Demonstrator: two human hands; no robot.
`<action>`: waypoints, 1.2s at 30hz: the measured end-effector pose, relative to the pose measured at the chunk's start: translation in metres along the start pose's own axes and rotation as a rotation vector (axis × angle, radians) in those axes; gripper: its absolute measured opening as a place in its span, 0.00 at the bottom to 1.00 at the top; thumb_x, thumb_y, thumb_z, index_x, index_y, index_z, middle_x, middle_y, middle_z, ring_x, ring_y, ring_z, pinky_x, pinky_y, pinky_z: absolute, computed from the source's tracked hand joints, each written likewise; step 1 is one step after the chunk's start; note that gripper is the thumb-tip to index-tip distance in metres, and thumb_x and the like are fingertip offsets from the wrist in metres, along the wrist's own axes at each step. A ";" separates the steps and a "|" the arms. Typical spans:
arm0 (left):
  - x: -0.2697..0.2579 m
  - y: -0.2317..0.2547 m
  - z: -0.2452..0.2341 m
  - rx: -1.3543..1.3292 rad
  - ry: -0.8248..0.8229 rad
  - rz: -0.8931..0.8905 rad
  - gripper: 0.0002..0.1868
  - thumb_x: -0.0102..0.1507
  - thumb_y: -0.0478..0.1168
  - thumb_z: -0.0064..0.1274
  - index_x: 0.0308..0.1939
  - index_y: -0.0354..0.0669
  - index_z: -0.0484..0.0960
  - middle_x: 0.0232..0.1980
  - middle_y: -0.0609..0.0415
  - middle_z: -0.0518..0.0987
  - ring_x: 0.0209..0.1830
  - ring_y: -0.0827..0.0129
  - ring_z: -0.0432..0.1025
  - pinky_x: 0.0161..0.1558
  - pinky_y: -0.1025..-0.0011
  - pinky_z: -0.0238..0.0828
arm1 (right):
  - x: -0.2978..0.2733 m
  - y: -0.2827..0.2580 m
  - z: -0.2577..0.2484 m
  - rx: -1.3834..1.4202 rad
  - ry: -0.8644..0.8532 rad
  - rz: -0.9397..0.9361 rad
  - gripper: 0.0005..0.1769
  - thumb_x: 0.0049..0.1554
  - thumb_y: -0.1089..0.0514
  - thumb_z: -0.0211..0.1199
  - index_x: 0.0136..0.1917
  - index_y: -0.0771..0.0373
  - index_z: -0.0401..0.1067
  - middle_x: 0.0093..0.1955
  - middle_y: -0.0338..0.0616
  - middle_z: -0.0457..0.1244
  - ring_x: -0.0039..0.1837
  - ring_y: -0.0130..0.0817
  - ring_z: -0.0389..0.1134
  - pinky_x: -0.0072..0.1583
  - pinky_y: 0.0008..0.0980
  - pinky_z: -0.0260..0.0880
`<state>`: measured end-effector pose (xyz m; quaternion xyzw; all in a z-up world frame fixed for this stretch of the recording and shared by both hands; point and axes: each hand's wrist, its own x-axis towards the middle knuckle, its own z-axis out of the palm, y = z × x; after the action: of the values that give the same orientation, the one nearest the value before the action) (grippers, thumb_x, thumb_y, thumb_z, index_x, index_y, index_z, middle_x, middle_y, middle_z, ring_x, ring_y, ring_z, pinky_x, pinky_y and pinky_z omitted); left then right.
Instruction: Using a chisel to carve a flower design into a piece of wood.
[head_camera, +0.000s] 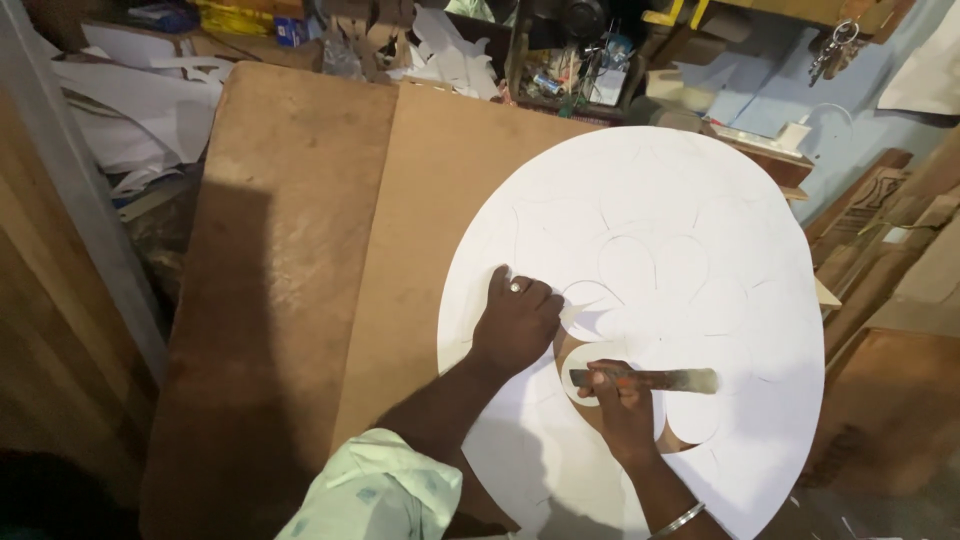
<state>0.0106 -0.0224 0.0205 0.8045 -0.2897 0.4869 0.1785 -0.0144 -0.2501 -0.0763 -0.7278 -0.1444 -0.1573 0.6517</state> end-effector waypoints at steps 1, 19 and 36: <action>0.000 0.001 -0.001 0.025 -0.005 0.008 0.08 0.60 0.38 0.56 0.43 0.45 0.82 0.43 0.54 0.77 0.51 0.57 0.73 0.67 0.37 0.57 | 0.000 0.003 0.000 0.017 0.001 0.011 0.14 0.63 0.59 0.58 0.55 0.73 0.73 0.41 0.45 0.69 0.43 0.29 0.70 0.51 0.31 0.73; 0.001 -0.001 0.009 0.149 -0.004 0.158 0.05 0.60 0.36 0.53 0.39 0.43 0.81 0.41 0.51 0.76 0.47 0.56 0.75 0.67 0.41 0.63 | -0.002 0.010 -0.003 0.098 0.004 -0.023 0.12 0.63 0.60 0.60 0.54 0.71 0.75 0.42 0.45 0.69 0.43 0.30 0.70 0.50 0.32 0.73; 0.000 0.001 0.001 0.051 -0.023 0.086 0.07 0.58 0.35 0.53 0.40 0.41 0.82 0.40 0.49 0.77 0.45 0.54 0.74 0.65 0.43 0.61 | 0.000 0.022 -0.007 0.172 -0.003 -0.031 0.11 0.63 0.60 0.61 0.54 0.71 0.74 0.41 0.46 0.68 0.44 0.31 0.69 0.51 0.33 0.73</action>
<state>0.0101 -0.0237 0.0203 0.8011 -0.3137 0.4920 0.1335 -0.0052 -0.2595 -0.0951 -0.6671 -0.1695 -0.1535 0.7090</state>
